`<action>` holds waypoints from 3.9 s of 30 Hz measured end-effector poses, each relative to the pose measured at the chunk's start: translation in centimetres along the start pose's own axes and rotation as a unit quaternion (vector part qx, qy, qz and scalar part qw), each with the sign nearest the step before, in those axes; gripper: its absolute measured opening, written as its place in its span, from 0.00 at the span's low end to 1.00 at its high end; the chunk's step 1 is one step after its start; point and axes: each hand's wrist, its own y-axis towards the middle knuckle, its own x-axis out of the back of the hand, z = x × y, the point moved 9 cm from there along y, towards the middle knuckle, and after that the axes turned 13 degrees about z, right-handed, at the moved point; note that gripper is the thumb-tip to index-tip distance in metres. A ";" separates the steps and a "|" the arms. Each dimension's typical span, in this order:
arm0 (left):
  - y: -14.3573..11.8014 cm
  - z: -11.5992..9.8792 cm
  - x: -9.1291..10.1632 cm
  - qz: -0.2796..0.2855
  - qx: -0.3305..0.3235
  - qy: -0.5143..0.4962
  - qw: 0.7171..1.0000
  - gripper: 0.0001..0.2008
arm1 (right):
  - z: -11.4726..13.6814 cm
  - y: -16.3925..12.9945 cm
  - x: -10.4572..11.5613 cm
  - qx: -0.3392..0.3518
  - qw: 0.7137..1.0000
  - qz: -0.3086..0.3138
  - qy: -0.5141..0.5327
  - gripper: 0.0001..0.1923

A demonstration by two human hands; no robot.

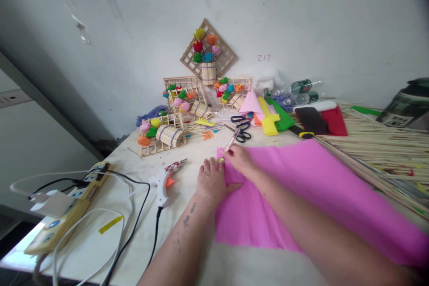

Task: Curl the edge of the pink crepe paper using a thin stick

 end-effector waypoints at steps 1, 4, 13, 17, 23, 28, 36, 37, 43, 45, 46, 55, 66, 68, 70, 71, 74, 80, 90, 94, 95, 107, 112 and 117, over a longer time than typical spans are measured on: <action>0.0 0.0 0.0 -0.001 0.001 -0.001 1.000 0.37 | 0.0 0.0 0.0 0.002 1.000 0.001 0.007 0.12; 0.0 0.0 0.1 0.002 0.002 -0.004 1.000 0.38 | -0.1 0.0 -0.2 0.006 1.000 0.005 0.015 0.12; 0.1 0.1 -0.2 0.001 -0.003 -0.009 1.000 0.41 | 0.0 0.0 0.2 0.001 1.000 -0.001 -0.004 0.11; 0.0 0.1 -0.1 0.006 0.003 -0.009 1.000 0.42 | -0.1 -0.1 0.3 0.002 1.000 -0.005 0.019 0.12; 0.0 0.0 -0.1 -0.002 0.000 0.002 1.000 0.39 | -0.1 0.0 0.1 0.009 1.000 -0.004 0.012 0.11; 0.1 0.0 -0.1 -0.002 -0.001 0.001 1.000 0.39 | 0.0 0.0 0.0 0.015 1.000 -0.004 0.010 0.10; 0.1 0.0 -0.1 0.006 -0.003 -0.010 1.000 0.41 | 0.0 0.0 0.0 0.018 1.000 -0.005 0.010 0.10; 0.0 0.0 -0.1 0.008 -0.002 -0.011 1.000 0.42 | 0.0 0.0 0.0 0.019 1.000 -0.005 0.010 0.10; -0.2 0.0 0.1 0.011 0.003 -0.012 1.000 0.41 | 0.2 -0.1 0.1 0.018 1.000 -0.005 0.006 0.09; -0.2 0.0 0.1 0.010 0.005 -0.010 1.000 0.41 | 0.1 -0.2 0.3 0.015 1.000 -0.010 0.016 0.08; -0.1 0.0 0.1 0.010 0.005 -0.009 1.000 0.42 | 0.1 -0.2 0.4 0.013 1.000 -0.012 0.021 0.09; -0.2 -0.1 0.3 -0.006 0.001 -0.007 1.000 0.41 | 0.2 -0.2 0.3 0.024 0.999 -0.010 0.030 0.10; -0.1 0.1 0.0 -0.007 0.007 -0.008 1.000 0.41 | 0.1 -0.2 0.4 0.026 0.998 -0.010 0.053 0.10; -0.1 0.0 0.1 -0.012 0.002 -0.008 1.000 0.42 | 0.1 -0.3 0.5 0.024 0.998 -0.013 0.061 0.11; -0.2 0.0 0.3 -0.017 -0.001 -0.010 1.000 0.41 | 0.1 -0.3 0.5 0.025 0.998 -0.014 0.060 0.11; -0.2 0.1 0.4 -0.022 -0.001 -0.011 1.000 0.39 | 0.1 -0.3 0.5 0.025 0.998 -0.013 0.059 0.11; -0.2 0.4 0.8 -0.038 -0.001 -0.011 0.999 0.31 | 0.2 -0.4 0.5 0.018 0.999 -0.008 0.050 0.10; -0.1 1.6 1.0 -0.060 0.025 -0.023 0.998 0.26 | 0.2 -0.8 0.6 -0.022 0.999 0.020 0.045 0.14; 0.2 2.0 0.7 -0.056 0.029 -0.057 0.996 0.25 | 0.5 -0.8 0.5 -0.013 0.999 0.032 0.035 0.14; 0.9 3.1 -0.1 -0.024 0.028 -0.096 0.995 0.26 | 0.2 -0.7 0.1 -0.017 0.997 0.054 0.061 0.13; 1.1 3.3 -0.4 -0.010 0.025 -0.105 0.994 0.27 | 0.2 -0.7 0.0 -0.015 0.996 0.058 0.064 0.12; 1.2 3.3 -0.8 0.030 -0.002 -0.083 0.996 0.28 | 0.5 -0.8 0.0 -0.006 0.998 0.054 0.017 0.13; 1.1 3.1 -0.7 0.026 -0.010 -0.082 0.996 0.28 | 0.7 -0.8 0.0 0.005 0.999 0.047 -0.007 0.14; 1.1 3.0 -0.8 0.033 -0.011 -0.072 0.997 0.27 | 0.5 -0.7 -0.1 0.001 0.999 0.050 -0.009 0.12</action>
